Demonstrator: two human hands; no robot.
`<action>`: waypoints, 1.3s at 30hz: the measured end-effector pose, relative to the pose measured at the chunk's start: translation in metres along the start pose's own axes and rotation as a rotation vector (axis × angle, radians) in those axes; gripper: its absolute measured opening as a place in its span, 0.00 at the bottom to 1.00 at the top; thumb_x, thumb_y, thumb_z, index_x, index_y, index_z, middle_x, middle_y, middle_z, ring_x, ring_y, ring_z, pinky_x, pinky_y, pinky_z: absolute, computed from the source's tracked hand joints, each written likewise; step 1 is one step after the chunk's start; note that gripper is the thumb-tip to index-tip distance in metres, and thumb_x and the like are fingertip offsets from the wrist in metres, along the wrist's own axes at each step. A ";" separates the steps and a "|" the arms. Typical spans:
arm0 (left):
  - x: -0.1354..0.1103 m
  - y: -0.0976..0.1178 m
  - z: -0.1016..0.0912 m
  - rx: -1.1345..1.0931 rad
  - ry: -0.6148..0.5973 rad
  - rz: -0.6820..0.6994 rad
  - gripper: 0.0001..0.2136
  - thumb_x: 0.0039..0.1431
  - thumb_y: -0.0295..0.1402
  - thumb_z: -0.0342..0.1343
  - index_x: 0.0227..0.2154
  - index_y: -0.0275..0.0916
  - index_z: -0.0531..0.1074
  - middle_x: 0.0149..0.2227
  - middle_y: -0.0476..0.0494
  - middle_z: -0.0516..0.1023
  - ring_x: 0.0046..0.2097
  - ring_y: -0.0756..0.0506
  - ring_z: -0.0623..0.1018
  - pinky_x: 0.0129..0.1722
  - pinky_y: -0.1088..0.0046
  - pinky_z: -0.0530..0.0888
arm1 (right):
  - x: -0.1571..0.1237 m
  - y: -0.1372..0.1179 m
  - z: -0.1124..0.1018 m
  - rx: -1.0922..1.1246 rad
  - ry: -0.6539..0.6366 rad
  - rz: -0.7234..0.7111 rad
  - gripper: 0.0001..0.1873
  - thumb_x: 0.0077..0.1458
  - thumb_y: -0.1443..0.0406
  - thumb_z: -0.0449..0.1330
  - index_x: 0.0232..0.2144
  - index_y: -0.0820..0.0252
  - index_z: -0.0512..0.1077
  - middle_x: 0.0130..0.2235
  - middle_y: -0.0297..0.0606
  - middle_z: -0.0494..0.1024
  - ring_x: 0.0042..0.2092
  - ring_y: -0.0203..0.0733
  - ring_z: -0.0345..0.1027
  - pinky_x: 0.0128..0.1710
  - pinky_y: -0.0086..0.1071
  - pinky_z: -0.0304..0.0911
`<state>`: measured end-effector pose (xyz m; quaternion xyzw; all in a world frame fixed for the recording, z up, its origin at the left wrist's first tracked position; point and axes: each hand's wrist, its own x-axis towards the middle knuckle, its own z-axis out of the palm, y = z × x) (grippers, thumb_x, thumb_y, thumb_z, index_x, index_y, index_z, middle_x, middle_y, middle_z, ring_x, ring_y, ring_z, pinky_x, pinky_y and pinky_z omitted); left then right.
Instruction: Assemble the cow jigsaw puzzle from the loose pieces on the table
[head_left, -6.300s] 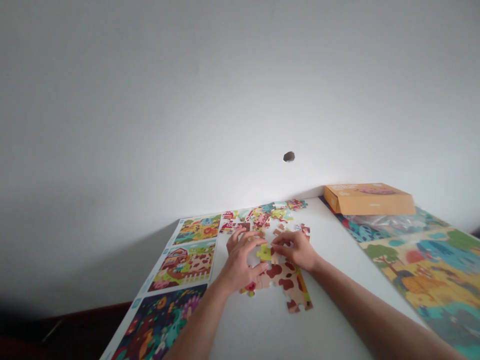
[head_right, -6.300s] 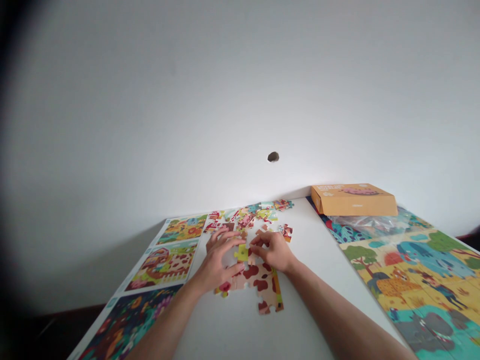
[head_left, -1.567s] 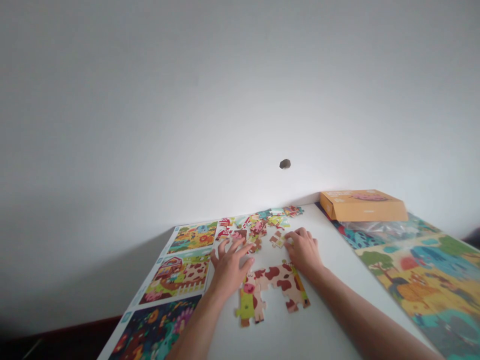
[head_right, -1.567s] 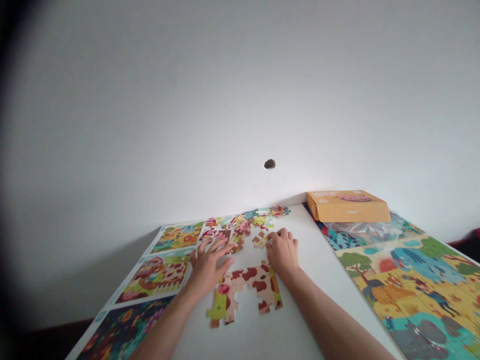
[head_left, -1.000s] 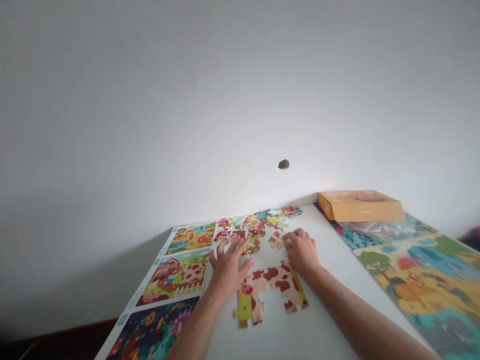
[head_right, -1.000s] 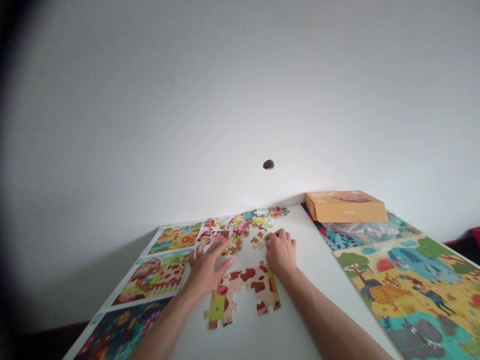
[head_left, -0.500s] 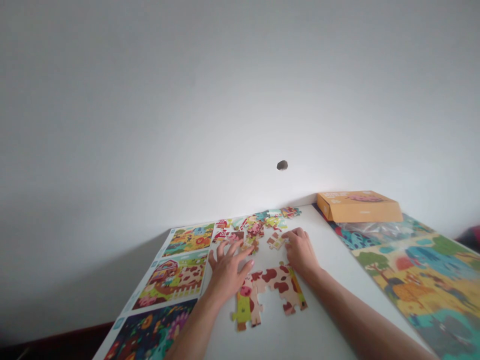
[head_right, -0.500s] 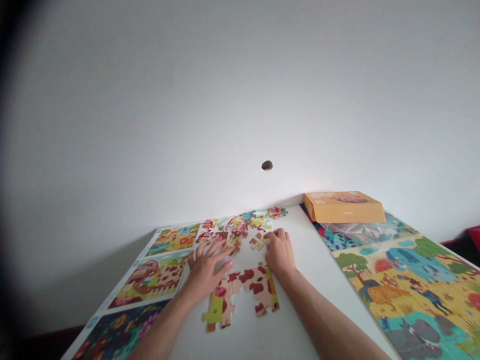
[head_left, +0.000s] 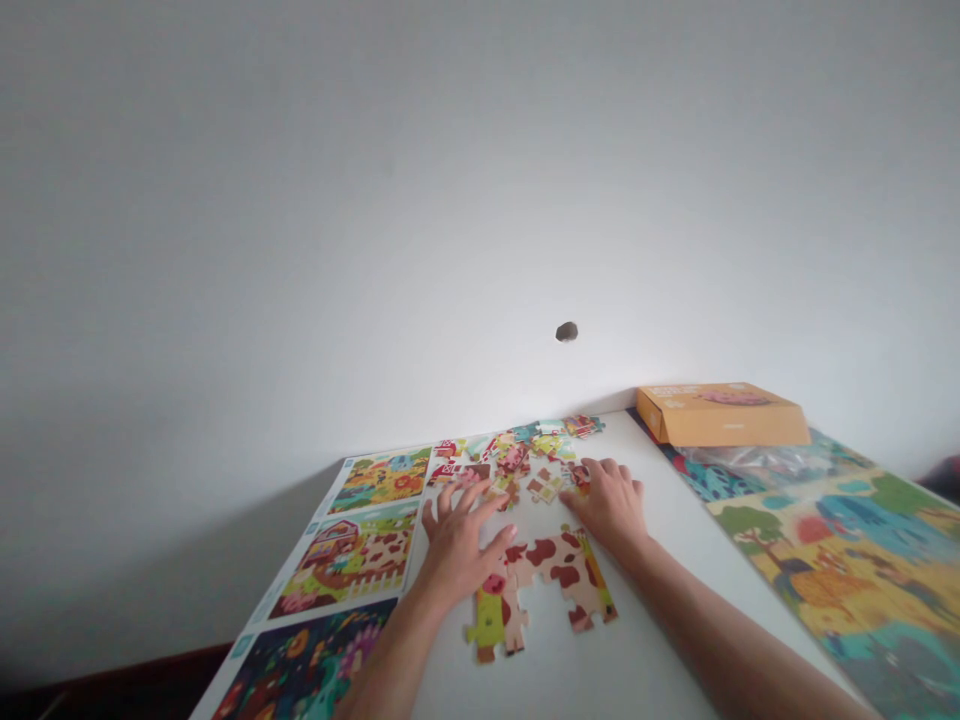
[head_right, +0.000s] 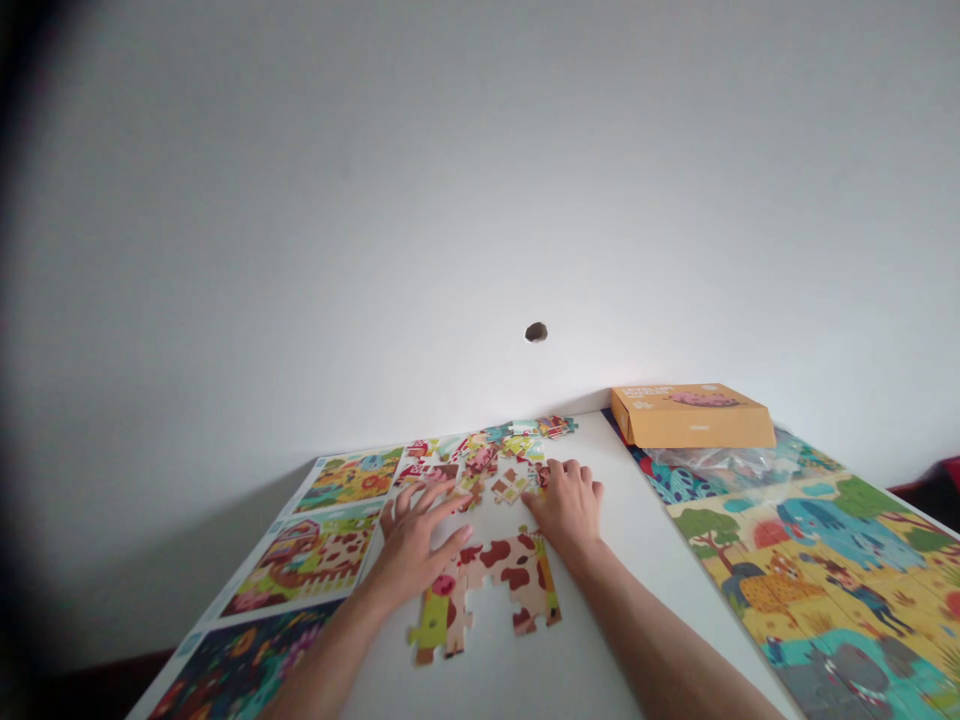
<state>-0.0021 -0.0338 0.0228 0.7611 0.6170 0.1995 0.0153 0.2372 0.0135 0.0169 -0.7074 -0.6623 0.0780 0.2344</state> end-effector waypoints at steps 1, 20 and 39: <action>0.000 0.000 -0.001 -0.002 -0.001 0.006 0.17 0.59 0.43 0.57 0.52 0.57 0.74 0.62 0.50 0.69 0.64 0.32 0.59 0.61 0.41 0.52 | 0.000 0.000 -0.002 -0.024 -0.014 0.013 0.28 0.55 0.57 0.60 0.58 0.56 0.67 0.51 0.48 0.73 0.54 0.58 0.62 0.52 0.47 0.55; -0.002 0.007 -0.014 -0.111 -0.237 0.166 0.22 0.52 0.52 0.62 0.51 0.58 0.76 0.65 0.51 0.65 0.66 0.28 0.57 0.64 0.36 0.46 | -0.002 -0.003 -0.001 0.076 -0.091 -0.252 0.17 0.61 0.62 0.53 0.50 0.47 0.75 0.59 0.36 0.72 0.59 0.50 0.60 0.56 0.46 0.53; 0.005 -0.005 0.009 0.134 -0.006 -0.128 0.23 0.58 0.48 0.56 0.57 0.56 0.69 0.66 0.49 0.64 0.65 0.29 0.57 0.60 0.37 0.51 | -0.007 -0.013 0.000 0.084 -0.101 -0.292 0.14 0.60 0.57 0.55 0.45 0.47 0.77 0.61 0.35 0.69 0.62 0.54 0.55 0.59 0.52 0.50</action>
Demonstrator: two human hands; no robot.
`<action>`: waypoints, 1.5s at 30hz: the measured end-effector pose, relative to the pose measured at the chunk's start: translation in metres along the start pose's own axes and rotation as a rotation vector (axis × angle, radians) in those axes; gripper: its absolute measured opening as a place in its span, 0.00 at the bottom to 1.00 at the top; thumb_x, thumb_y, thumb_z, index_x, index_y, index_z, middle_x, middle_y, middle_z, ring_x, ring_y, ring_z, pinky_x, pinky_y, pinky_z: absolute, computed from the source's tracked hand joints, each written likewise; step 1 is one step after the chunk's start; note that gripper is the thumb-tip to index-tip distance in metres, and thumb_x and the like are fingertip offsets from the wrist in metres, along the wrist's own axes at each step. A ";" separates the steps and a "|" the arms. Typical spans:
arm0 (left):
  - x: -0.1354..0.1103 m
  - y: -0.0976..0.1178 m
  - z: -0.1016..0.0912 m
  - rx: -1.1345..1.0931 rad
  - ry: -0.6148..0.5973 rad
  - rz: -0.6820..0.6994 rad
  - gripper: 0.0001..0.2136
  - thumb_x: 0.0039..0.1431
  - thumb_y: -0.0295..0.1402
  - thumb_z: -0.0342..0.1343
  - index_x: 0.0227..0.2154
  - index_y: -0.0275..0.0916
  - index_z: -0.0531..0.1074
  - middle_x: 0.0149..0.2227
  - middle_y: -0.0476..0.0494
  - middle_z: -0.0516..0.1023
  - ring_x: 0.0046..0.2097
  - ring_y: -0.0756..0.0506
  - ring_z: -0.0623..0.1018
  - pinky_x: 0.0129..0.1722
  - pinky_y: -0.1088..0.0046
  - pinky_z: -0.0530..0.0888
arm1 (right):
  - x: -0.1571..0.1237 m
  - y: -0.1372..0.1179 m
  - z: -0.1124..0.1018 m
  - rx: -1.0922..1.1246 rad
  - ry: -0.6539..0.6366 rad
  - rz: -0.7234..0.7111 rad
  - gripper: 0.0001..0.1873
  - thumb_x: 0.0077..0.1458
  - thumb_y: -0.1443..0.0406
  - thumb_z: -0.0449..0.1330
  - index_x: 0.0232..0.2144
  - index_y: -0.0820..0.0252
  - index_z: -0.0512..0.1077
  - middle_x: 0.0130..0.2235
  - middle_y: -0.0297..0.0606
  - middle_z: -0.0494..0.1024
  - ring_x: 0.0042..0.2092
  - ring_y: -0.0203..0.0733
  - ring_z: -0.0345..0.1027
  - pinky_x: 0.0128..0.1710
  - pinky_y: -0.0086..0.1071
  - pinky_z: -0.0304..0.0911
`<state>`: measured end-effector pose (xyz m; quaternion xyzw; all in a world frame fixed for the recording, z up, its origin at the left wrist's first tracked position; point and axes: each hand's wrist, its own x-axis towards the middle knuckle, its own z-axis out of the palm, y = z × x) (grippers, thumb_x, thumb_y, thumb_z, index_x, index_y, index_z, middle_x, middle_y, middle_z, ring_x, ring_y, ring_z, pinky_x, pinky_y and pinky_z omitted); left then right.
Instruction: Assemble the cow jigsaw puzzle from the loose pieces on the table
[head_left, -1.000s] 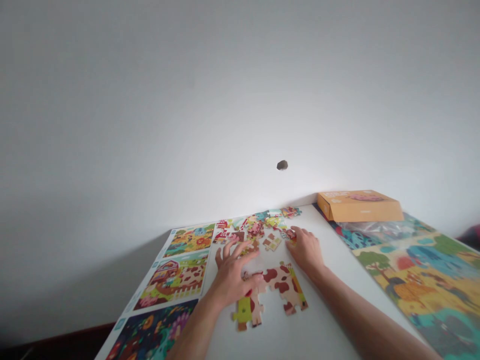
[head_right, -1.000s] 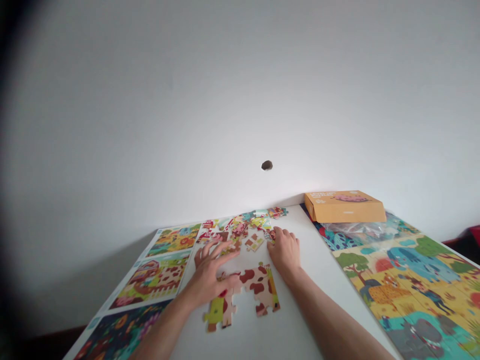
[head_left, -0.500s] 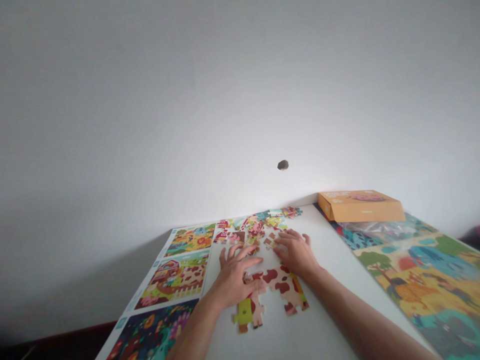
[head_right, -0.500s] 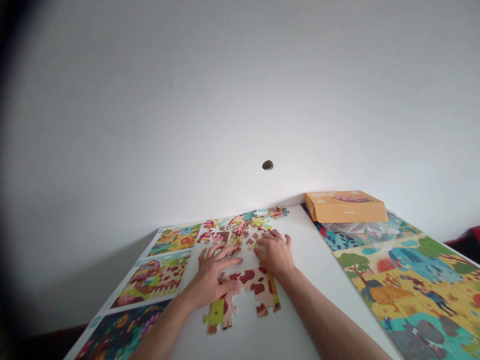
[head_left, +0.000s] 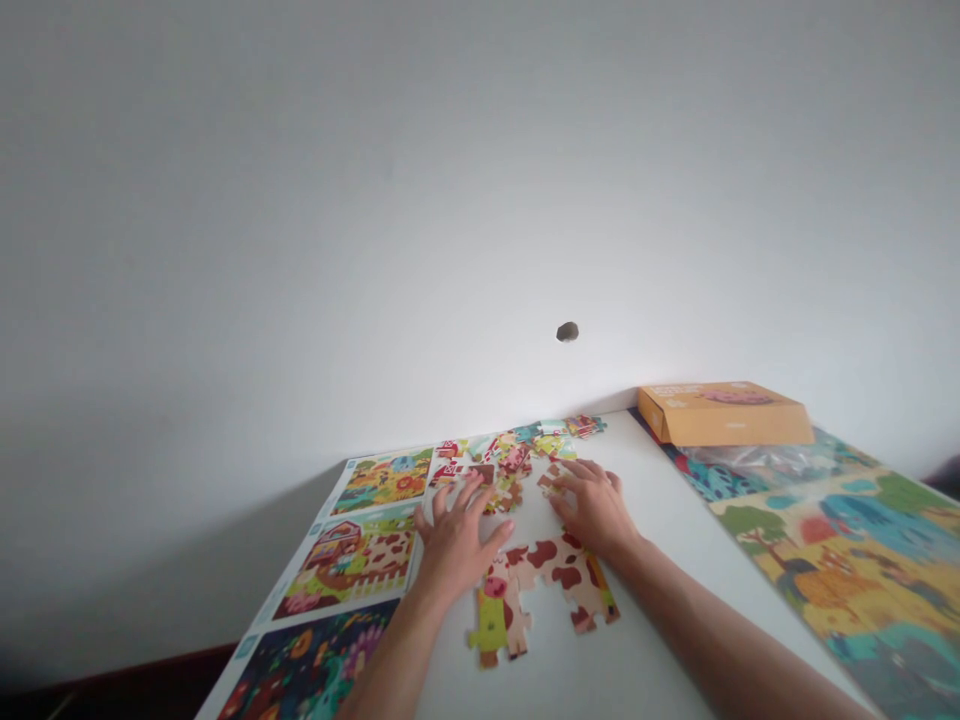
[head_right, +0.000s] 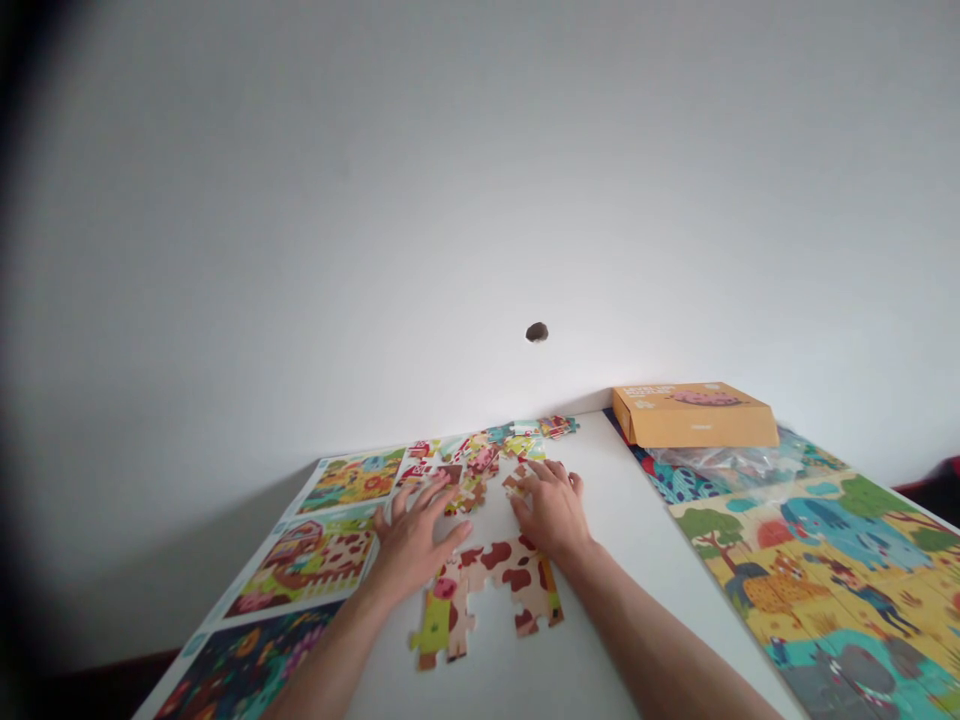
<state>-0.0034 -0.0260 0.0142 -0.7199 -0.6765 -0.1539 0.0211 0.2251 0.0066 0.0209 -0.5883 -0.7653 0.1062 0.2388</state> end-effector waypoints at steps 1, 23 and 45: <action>0.000 0.000 0.001 -0.004 0.005 0.005 0.22 0.58 0.47 0.57 0.56 0.56 0.70 0.65 0.49 0.65 0.65 0.30 0.57 0.60 0.38 0.52 | 0.000 0.000 0.000 0.003 -0.011 -0.005 0.15 0.60 0.58 0.56 0.46 0.47 0.77 0.62 0.34 0.69 0.62 0.54 0.55 0.59 0.52 0.50; 0.005 0.001 0.002 -0.039 0.113 -0.060 0.20 0.57 0.44 0.59 0.52 0.51 0.75 0.61 0.46 0.71 0.61 0.31 0.61 0.59 0.41 0.56 | -0.002 -0.005 0.000 -0.009 -0.015 -0.075 0.16 0.55 0.60 0.59 0.46 0.48 0.78 0.61 0.36 0.68 0.62 0.53 0.53 0.62 0.53 0.42; 0.008 -0.002 0.007 -0.106 0.101 -0.101 0.20 0.63 0.33 0.50 0.57 0.53 0.70 0.59 0.47 0.73 0.62 0.31 0.61 0.58 0.36 0.55 | -0.004 -0.008 -0.007 0.047 -0.136 -0.251 0.22 0.55 0.57 0.59 0.53 0.42 0.73 0.66 0.33 0.61 0.67 0.58 0.46 0.64 0.58 0.40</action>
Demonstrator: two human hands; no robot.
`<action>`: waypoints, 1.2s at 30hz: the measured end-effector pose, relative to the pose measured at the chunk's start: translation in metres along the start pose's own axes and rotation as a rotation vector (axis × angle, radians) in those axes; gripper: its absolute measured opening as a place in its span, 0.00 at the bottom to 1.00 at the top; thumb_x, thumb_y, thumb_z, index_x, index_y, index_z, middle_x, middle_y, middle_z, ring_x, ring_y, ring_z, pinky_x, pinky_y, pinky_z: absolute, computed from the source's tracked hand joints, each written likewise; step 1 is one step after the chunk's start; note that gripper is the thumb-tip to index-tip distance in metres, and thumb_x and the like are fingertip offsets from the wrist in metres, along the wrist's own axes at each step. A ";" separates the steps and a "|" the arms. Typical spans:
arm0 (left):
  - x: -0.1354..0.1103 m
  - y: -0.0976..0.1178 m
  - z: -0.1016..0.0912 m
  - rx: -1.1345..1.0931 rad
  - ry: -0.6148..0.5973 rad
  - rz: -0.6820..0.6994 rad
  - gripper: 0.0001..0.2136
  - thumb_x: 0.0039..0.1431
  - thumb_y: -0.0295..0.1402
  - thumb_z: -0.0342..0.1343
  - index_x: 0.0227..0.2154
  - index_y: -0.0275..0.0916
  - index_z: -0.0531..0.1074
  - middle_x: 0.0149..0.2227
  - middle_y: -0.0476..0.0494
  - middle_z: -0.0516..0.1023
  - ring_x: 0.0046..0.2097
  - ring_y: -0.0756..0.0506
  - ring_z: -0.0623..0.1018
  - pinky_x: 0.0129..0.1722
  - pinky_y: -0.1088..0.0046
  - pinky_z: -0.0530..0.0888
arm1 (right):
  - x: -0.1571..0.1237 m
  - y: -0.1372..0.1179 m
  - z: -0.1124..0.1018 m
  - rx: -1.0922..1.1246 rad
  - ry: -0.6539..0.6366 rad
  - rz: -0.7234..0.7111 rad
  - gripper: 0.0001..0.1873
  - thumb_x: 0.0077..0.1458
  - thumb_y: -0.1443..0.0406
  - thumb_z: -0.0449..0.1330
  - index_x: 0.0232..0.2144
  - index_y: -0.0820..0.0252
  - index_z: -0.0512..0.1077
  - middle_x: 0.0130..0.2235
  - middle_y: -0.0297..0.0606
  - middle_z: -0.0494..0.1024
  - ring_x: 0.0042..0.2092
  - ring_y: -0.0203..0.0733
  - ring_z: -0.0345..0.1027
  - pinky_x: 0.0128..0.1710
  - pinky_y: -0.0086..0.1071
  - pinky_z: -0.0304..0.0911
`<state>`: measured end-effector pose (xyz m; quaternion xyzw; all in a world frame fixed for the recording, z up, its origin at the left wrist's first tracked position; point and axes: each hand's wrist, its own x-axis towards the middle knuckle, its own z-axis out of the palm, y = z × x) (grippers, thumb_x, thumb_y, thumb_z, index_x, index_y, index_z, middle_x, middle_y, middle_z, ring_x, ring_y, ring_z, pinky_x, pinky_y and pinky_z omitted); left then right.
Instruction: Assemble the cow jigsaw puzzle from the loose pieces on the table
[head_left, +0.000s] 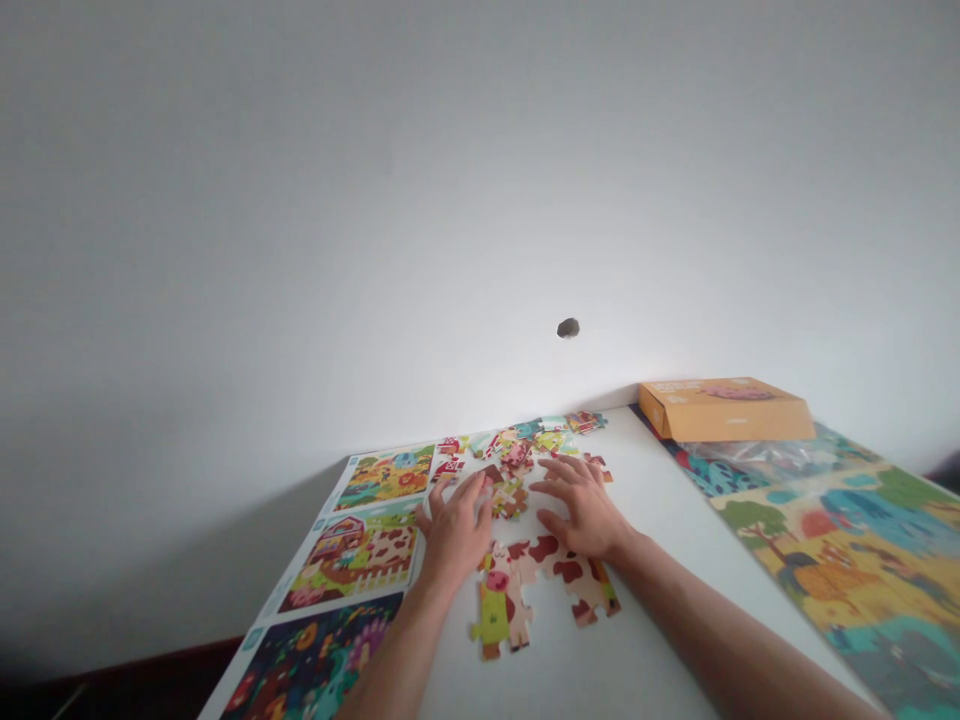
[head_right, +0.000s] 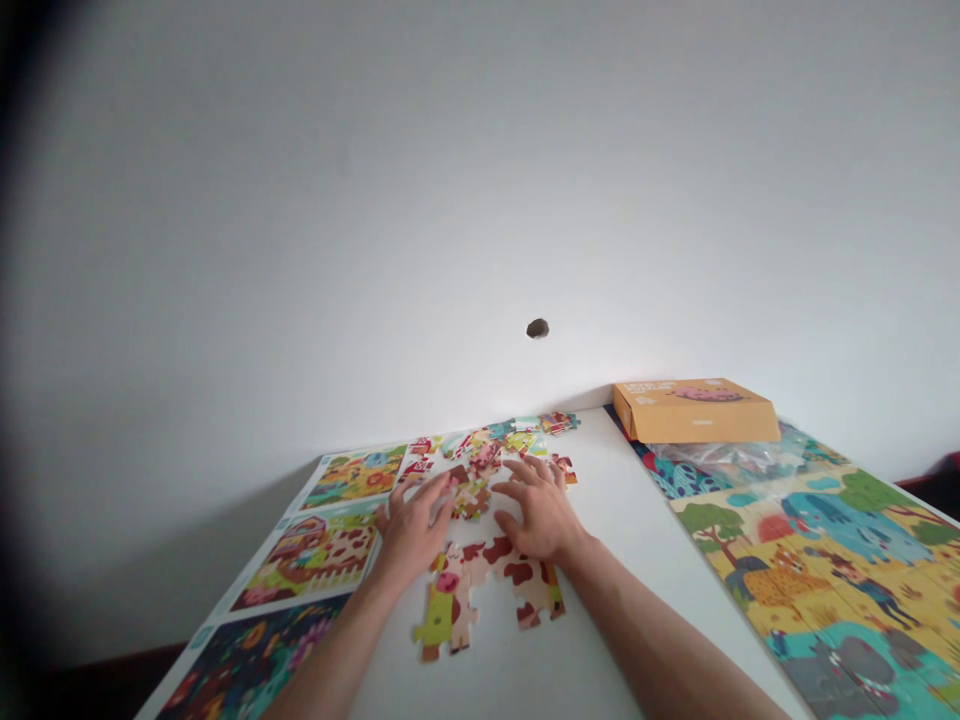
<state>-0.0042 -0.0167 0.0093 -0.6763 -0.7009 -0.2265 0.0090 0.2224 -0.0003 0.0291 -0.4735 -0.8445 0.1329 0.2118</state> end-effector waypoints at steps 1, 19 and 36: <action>0.000 0.000 0.000 0.005 0.010 -0.004 0.20 0.63 0.32 0.49 0.57 0.52 0.70 0.59 0.47 0.74 0.61 0.32 0.62 0.58 0.37 0.55 | -0.001 -0.002 -0.002 0.014 -0.048 -0.054 0.23 0.56 0.55 0.59 0.55 0.38 0.71 0.68 0.30 0.58 0.68 0.60 0.43 0.64 0.61 0.37; -0.004 0.005 -0.006 -0.045 -0.045 0.128 0.14 0.59 0.36 0.57 0.46 0.57 0.79 0.58 0.53 0.74 0.62 0.31 0.62 0.60 0.41 0.56 | 0.004 0.005 0.008 -0.078 0.114 0.317 0.19 0.58 0.65 0.54 0.50 0.43 0.75 0.59 0.39 0.70 0.62 0.58 0.53 0.60 0.67 0.36; 0.000 0.000 0.001 -0.013 0.082 0.050 0.16 0.59 0.27 0.54 0.45 0.53 0.80 0.54 0.50 0.77 0.58 0.35 0.67 0.58 0.48 0.63 | 0.008 0.028 0.016 -0.196 0.214 0.478 0.27 0.58 0.72 0.47 0.57 0.51 0.69 0.66 0.40 0.60 0.67 0.54 0.46 0.62 0.66 0.32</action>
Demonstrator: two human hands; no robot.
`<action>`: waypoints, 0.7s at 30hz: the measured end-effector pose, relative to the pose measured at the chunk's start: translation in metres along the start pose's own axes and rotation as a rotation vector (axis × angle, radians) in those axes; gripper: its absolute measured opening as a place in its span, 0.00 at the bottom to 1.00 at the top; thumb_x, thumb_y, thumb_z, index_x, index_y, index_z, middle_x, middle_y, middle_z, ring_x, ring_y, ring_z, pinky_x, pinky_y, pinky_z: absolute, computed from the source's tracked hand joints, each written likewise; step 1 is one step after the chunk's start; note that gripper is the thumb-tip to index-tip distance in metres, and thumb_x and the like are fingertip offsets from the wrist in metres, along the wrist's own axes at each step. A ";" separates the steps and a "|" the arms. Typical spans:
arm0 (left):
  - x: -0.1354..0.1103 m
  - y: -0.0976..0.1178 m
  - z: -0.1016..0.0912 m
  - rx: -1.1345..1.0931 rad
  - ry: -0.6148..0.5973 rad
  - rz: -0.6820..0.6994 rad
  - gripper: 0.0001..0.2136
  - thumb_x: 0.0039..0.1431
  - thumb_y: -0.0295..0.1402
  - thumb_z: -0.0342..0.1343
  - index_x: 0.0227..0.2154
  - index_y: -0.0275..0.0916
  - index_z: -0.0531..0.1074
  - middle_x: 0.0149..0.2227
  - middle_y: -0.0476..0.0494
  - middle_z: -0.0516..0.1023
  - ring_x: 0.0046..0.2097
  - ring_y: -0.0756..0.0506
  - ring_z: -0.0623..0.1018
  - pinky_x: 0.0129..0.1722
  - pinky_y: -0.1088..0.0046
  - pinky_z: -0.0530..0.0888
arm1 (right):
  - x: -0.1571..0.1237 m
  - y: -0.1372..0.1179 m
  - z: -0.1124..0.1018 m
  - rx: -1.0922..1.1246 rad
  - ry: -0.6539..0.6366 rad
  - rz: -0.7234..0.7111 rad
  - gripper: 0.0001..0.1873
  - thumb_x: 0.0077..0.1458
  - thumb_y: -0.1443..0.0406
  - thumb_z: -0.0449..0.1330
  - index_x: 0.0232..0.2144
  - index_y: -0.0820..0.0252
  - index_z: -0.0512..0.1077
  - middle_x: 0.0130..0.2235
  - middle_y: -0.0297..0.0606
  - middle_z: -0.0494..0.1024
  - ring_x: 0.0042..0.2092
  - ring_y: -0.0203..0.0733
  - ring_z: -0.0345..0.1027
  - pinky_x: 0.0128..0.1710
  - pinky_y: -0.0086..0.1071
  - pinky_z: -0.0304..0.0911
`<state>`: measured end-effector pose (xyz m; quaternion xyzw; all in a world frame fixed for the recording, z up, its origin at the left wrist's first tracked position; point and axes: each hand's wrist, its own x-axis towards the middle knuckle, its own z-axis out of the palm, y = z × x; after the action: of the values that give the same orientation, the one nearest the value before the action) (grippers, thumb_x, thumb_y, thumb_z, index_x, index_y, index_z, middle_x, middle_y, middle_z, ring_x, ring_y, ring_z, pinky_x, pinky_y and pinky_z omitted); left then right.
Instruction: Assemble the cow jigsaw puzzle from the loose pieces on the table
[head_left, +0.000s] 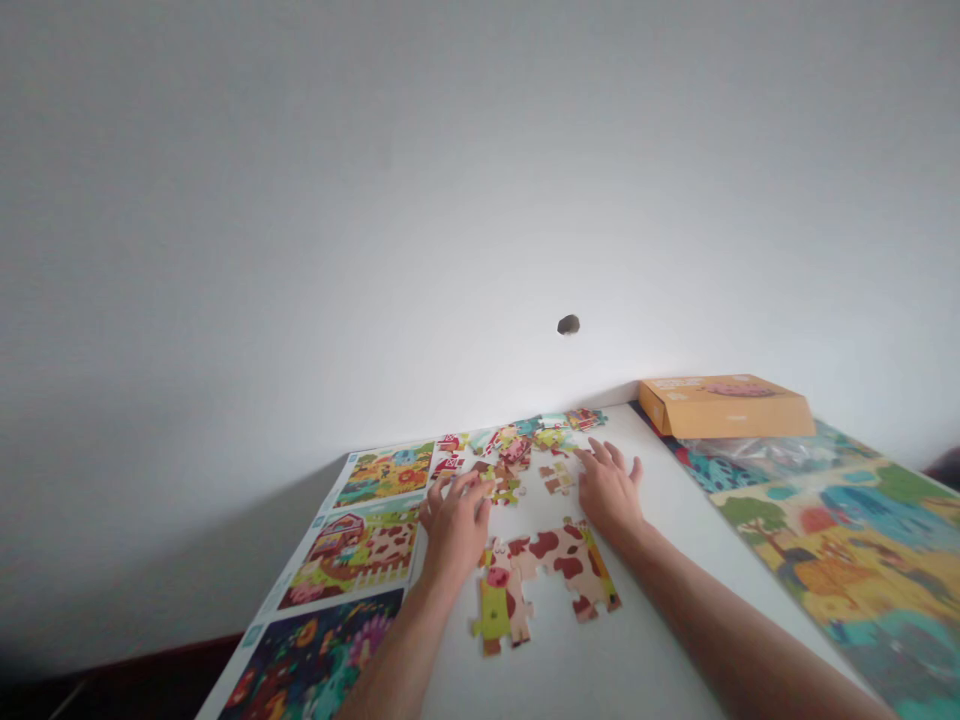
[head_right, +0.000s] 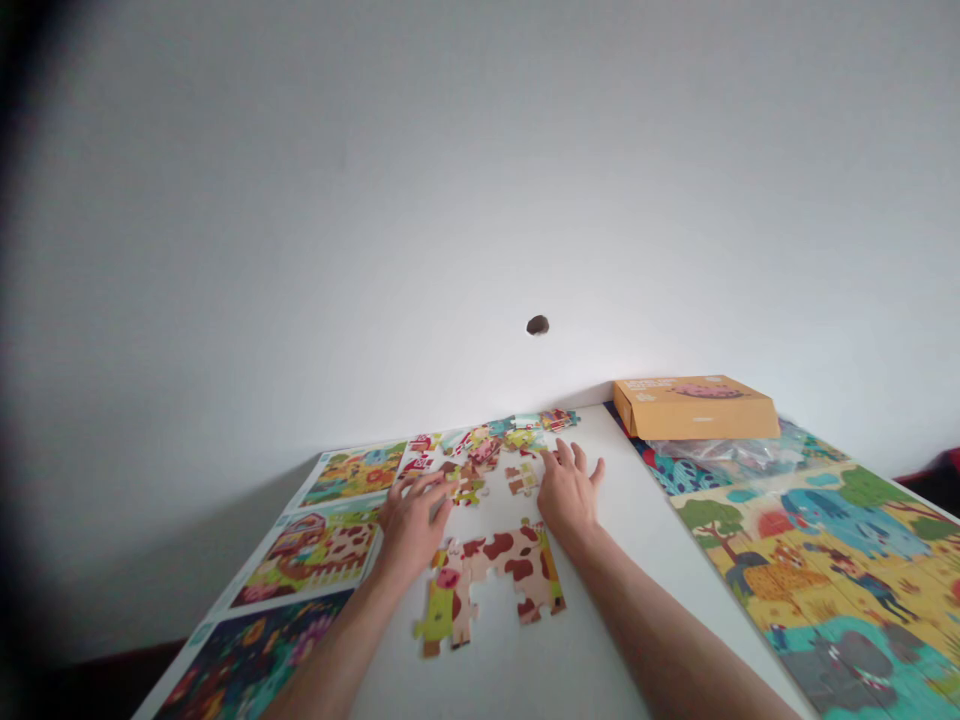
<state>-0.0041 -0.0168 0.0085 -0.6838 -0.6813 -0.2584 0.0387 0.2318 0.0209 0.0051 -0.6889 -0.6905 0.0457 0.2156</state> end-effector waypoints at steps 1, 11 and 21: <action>0.000 0.000 0.001 0.004 0.006 -0.001 0.15 0.59 0.28 0.54 0.45 0.52 0.80 0.53 0.50 0.77 0.57 0.35 0.67 0.58 0.48 0.63 | 0.001 0.001 0.001 -0.016 -0.020 0.032 0.26 0.59 0.69 0.48 0.59 0.53 0.67 0.68 0.42 0.57 0.68 0.56 0.43 0.62 0.68 0.33; 0.001 -0.007 0.005 -0.053 -0.066 0.223 0.14 0.62 0.35 0.54 0.49 0.51 0.77 0.55 0.47 0.75 0.56 0.39 0.71 0.59 0.56 0.67 | -0.001 -0.004 -0.005 0.113 -0.261 -0.260 0.27 0.64 0.58 0.47 0.64 0.50 0.58 0.69 0.37 0.53 0.70 0.56 0.37 0.62 0.70 0.32; -0.001 -0.005 0.002 -0.086 -0.084 0.216 0.15 0.61 0.34 0.55 0.50 0.53 0.77 0.57 0.48 0.75 0.57 0.38 0.70 0.59 0.53 0.66 | 0.033 -0.008 0.005 0.112 -0.066 -0.227 0.28 0.57 0.54 0.59 0.59 0.48 0.67 0.63 0.43 0.64 0.65 0.57 0.48 0.61 0.56 0.46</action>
<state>-0.0082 -0.0163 0.0055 -0.7644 -0.5931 -0.2527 0.0082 0.2237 0.0539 0.0110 -0.5914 -0.7671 0.0822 0.2348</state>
